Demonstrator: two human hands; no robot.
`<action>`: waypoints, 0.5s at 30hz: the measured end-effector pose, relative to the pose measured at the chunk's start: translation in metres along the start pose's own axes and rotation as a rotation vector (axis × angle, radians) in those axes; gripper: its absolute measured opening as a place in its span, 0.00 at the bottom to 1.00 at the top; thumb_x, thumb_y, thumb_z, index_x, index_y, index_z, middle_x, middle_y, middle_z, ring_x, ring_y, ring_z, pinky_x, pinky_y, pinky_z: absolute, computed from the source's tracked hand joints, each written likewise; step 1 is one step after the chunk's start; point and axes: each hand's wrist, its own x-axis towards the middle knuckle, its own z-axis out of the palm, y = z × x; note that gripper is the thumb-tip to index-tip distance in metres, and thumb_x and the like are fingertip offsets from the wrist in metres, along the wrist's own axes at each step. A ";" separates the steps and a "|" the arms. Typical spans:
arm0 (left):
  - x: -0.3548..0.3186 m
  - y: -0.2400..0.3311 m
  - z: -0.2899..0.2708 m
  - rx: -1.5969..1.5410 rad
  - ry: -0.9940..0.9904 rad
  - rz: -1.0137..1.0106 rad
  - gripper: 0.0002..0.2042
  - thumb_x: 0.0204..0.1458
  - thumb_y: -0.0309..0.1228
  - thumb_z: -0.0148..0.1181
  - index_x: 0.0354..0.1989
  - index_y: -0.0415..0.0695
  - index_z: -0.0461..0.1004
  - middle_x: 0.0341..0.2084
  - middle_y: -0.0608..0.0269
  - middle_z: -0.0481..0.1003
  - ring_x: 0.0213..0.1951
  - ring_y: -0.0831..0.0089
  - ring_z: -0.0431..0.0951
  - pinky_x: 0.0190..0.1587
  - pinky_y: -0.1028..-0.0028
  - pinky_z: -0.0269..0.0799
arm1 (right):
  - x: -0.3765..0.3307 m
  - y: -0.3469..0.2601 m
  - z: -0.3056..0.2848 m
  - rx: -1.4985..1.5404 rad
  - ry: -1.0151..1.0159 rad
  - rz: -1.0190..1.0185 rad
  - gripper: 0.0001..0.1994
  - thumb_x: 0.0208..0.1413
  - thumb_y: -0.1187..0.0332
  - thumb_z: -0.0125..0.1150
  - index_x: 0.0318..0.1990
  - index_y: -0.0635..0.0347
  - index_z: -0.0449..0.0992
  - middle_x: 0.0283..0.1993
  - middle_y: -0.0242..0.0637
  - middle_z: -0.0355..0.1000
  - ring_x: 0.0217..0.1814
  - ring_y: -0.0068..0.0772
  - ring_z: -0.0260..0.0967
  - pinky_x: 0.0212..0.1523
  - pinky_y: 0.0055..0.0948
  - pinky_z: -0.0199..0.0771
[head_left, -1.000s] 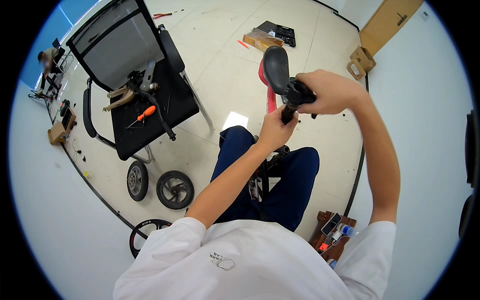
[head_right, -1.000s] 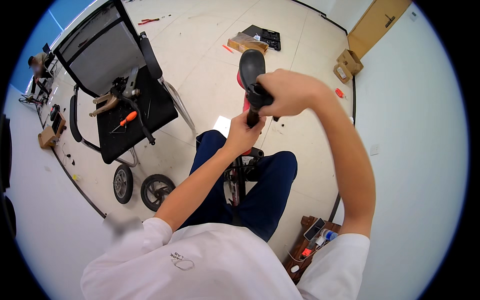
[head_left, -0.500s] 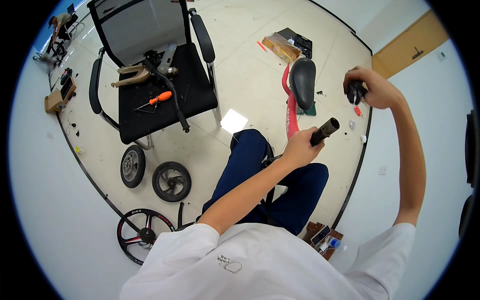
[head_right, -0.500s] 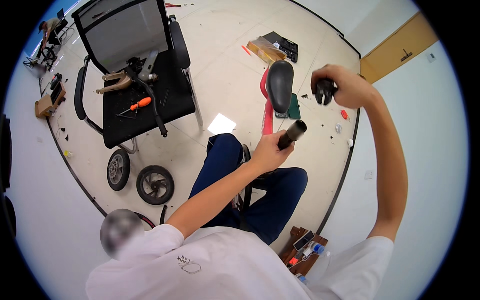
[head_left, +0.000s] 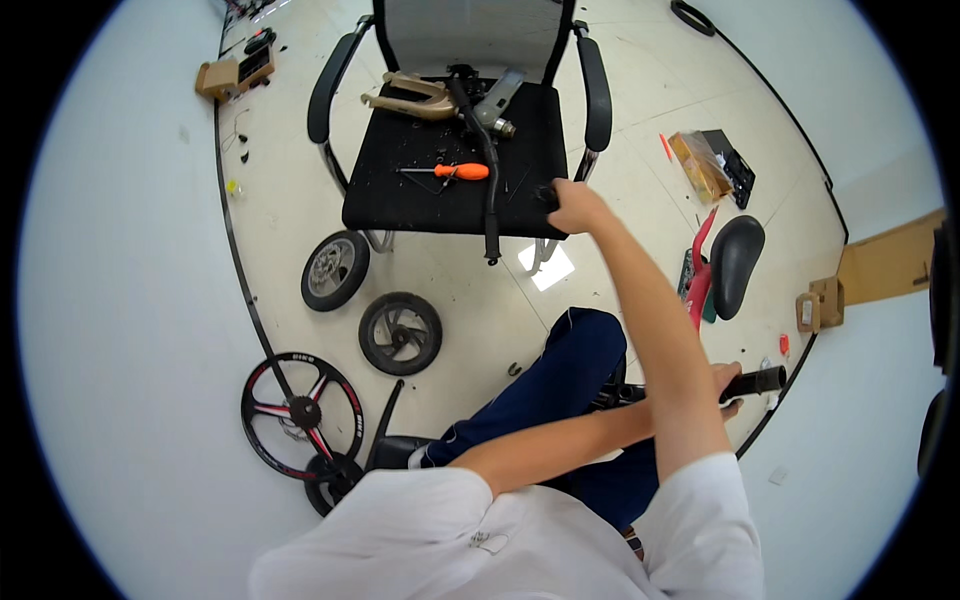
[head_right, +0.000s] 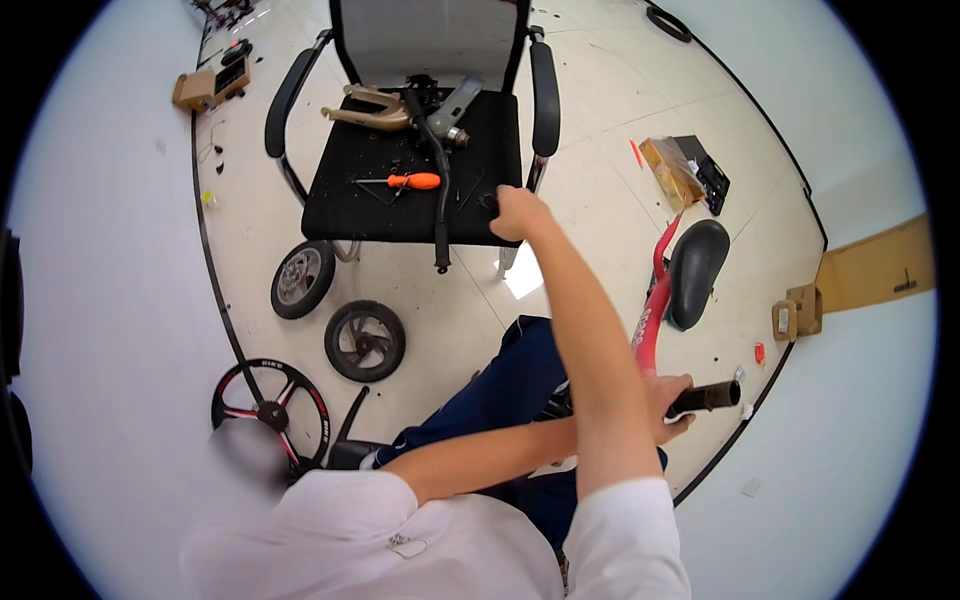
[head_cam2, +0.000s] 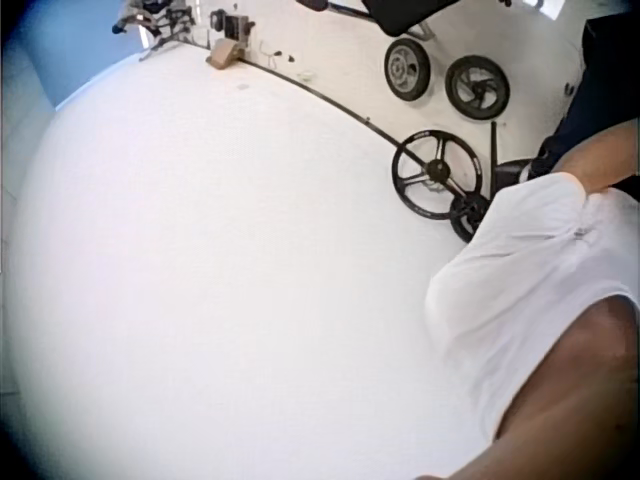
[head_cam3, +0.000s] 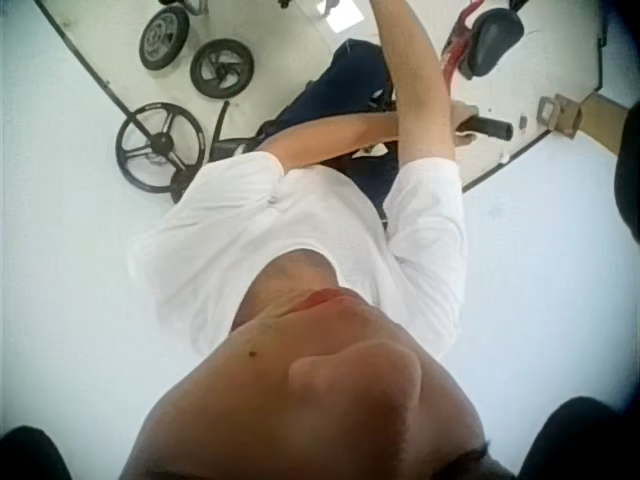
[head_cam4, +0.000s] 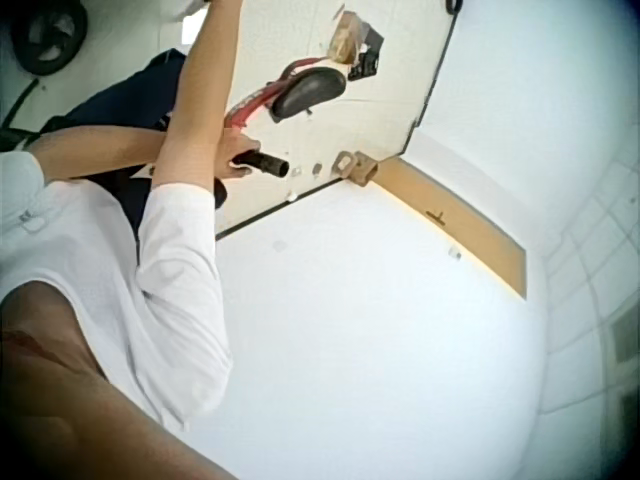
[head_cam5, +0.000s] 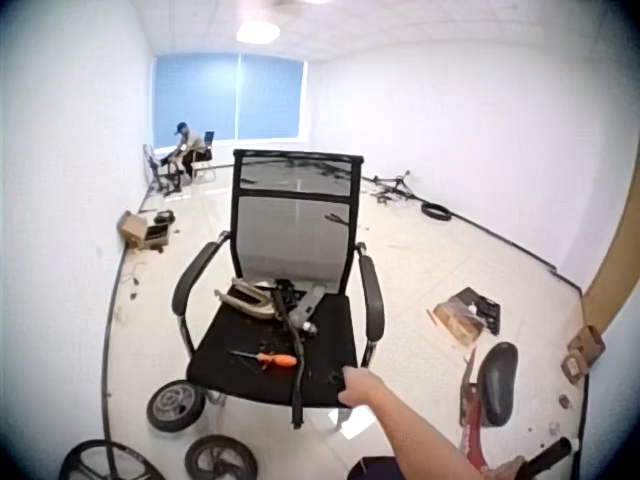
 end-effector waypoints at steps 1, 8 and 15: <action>-0.006 0.001 -0.002 0.103 0.008 0.081 0.10 0.48 0.28 0.62 0.34 0.40 0.68 0.24 0.49 0.73 0.32 0.51 0.76 0.34 0.60 0.69 | 0.014 0.001 0.015 0.037 0.042 0.063 0.27 0.40 0.66 0.63 0.53 0.64 0.72 0.47 0.56 0.74 0.54 0.54 0.72 0.55 0.45 0.72; 0.001 -0.019 -0.006 0.004 0.050 0.129 0.10 0.47 0.26 0.62 0.36 0.38 0.69 0.23 0.46 0.71 0.29 0.49 0.75 0.32 0.61 0.70 | -0.001 -0.047 -0.011 0.487 0.269 -0.118 0.31 0.45 0.55 0.70 0.53 0.67 0.72 0.50 0.54 0.73 0.55 0.50 0.71 0.57 0.40 0.69; 0.027 -0.046 -0.010 -0.068 -0.174 -0.121 0.13 0.46 0.26 0.62 0.40 0.38 0.70 0.27 0.56 0.76 0.30 0.68 0.76 0.37 0.70 0.72 | -0.335 -0.061 -0.057 1.182 0.800 -0.175 0.10 0.55 0.74 0.60 0.43 0.70 0.76 0.37 0.42 0.78 0.39 0.32 0.78 0.46 0.31 0.78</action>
